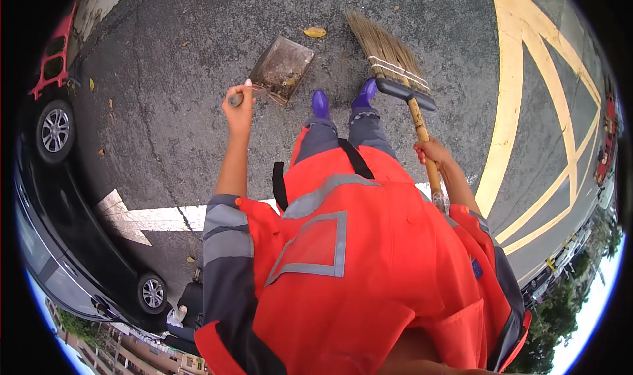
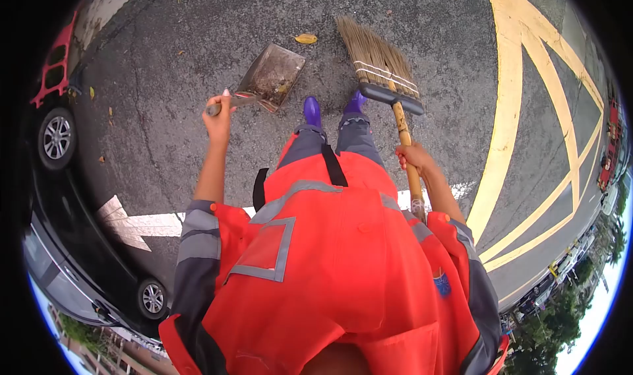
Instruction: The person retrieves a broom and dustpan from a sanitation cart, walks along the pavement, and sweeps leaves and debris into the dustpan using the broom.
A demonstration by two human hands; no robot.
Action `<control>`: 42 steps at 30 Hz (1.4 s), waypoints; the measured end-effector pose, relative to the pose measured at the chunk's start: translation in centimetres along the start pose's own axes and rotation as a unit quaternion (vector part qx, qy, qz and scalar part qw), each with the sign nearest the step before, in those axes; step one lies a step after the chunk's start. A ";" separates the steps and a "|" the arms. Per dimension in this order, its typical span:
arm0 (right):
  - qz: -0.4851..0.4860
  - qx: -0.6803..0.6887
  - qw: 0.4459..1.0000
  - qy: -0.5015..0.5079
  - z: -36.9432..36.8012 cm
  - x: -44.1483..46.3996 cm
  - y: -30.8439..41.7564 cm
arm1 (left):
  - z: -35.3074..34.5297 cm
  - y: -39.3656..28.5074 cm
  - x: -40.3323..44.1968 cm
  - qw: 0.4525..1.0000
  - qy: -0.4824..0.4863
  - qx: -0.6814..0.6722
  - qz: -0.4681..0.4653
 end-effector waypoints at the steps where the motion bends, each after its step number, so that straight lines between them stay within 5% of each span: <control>1: 0.010 -0.031 0.999 -0.005 0.0 0.8 1.2 | -0.4 -0.2 0.3 1.000 0.004 0.016 0.012; 7: 0.004 -0.265 0.964 0.038 3.6 -0.2 5.0 | -2.3 0.4 0.6 0.998 0.009 0.063 0.022; 13: -0.038 -0.284 0.952 0.104 8.2 -5.9 7.8 | -2.7 -1.4 1.6 0.995 -0.026 -0.009 0.096; 19: 0.063 -0.259 0.963 0.048 14.0 -2.9 7.5 | -5.4 -8.1 2.4 0.992 -0.059 -0.084 0.078; 25: -0.021 0.077 0.996 0.051 19.0 -0.1 11.2 | -8.6 -11.6 5.6 0.987 -0.083 -0.126 0.062; 27: -0.051 0.295 0.950 0.087 20.1 0.7 13.9 | -10.7 -12.1 7.8 0.985 -0.088 -0.135 0.064; 31: -0.038 0.480 0.869 0.113 23.5 3.1 18.2 | -15.4 -11.6 14.5 0.985 -0.092 -0.131 0.071; 42: -0.020 0.563 0.826 0.037 33.7 3.6 27.3 | -28.3 -16.5 28.4 0.987 -0.055 -0.129 0.073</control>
Point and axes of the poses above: each hand's wrist, its own x-axis towards the middle knuckle, its own z-axis out of the back of the hand, y = z × x, the point moved 4 cm from there along x, towards the middle knuckle, and after that the axes turned 2 degrees about y, right-handed, at the moved point
